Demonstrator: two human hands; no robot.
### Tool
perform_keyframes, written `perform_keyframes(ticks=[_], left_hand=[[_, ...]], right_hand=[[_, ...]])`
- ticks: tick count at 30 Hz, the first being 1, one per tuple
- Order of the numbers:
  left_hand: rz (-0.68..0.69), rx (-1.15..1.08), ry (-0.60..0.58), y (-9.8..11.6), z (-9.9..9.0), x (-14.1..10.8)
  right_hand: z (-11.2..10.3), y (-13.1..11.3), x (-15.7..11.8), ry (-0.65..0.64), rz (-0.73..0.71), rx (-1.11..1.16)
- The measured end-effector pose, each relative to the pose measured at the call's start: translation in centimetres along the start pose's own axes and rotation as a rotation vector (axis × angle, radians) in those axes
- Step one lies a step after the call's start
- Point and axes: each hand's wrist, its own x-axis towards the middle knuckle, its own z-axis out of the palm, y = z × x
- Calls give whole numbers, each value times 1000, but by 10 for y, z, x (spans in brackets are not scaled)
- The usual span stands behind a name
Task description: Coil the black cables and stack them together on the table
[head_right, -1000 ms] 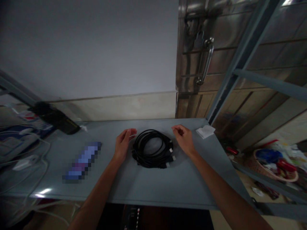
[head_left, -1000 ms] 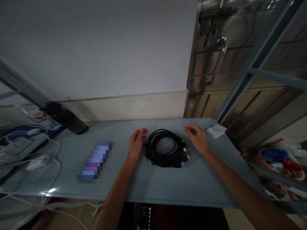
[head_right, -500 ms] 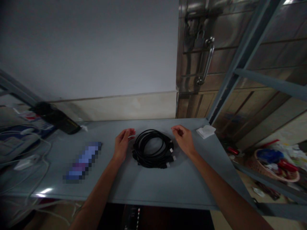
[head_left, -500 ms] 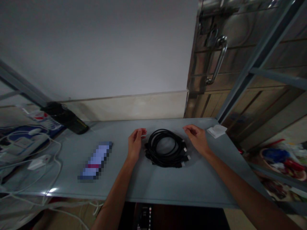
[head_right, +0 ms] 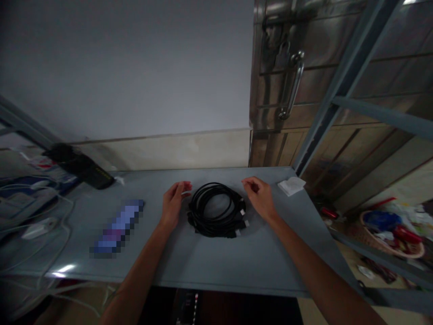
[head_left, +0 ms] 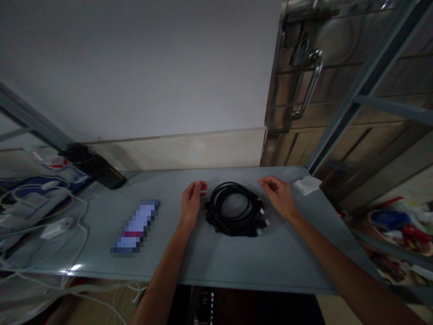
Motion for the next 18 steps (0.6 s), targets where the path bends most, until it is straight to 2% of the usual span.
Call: perform_keyframes(ticks=[14, 16, 18], left_hand=[[0, 11, -6, 2, 0, -2], [0, 13, -4, 1, 0, -1], [3, 16, -5, 1, 0, -1]], right_hand=[[0, -10, -2, -7, -10, -50], [-1, -18, -3, -18, -47, -77], [-2, -30, -7, -60, -166, -134]])
